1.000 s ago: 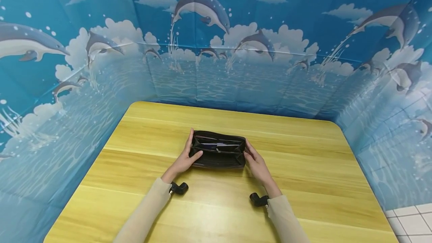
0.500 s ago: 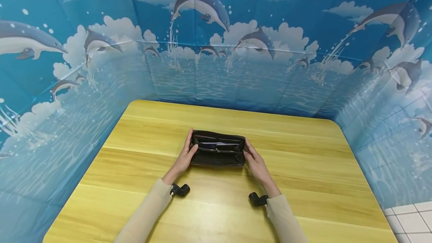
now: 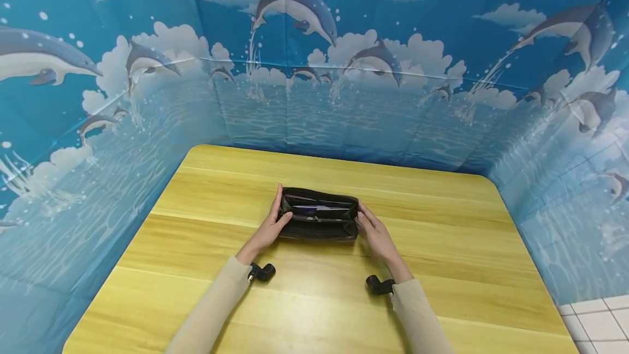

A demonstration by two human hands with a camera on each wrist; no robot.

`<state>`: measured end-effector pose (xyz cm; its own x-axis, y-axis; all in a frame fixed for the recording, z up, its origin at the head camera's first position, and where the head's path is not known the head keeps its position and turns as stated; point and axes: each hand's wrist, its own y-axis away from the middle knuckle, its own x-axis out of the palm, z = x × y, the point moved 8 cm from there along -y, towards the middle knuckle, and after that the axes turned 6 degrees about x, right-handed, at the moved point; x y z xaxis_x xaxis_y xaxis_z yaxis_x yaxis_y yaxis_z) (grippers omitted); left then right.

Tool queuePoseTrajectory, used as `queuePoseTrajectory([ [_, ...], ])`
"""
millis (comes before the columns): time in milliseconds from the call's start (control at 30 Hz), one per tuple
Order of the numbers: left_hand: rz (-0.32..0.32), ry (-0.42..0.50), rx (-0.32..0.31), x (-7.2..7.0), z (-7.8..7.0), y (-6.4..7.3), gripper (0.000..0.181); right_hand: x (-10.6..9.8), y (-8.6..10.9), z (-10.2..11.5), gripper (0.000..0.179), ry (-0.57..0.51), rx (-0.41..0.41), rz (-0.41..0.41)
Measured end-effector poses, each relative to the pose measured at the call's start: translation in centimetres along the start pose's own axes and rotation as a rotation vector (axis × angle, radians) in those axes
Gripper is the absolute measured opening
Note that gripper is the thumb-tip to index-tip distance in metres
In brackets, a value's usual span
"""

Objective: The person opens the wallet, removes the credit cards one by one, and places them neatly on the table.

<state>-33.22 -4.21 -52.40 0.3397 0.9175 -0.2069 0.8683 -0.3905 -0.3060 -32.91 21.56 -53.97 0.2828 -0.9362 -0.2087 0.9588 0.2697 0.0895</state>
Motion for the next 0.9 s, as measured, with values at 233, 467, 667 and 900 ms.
queuePoseTrajectory([
  [233,-0.020,-0.030,-0.012,0.2,-0.2,0.0,0.069,-0.7,0.3,2.8,0.049,0.053,-0.177,-0.093],
  [467,-0.041,-0.039,-0.010,0.1,-0.6,-0.1,0.068,0.8,0.7,7.0,0.038,0.257,-0.288,-0.098],
  [667,-0.041,-0.052,-0.014,0.1,-0.8,-0.3,0.067,0.6,-2.0,5.9,0.026,0.402,-0.291,-0.137],
  [900,-0.054,-0.044,-0.032,0.0,0.1,-0.4,0.067,1.5,-4.3,5.6,0.022,0.473,-0.204,-0.069],
])
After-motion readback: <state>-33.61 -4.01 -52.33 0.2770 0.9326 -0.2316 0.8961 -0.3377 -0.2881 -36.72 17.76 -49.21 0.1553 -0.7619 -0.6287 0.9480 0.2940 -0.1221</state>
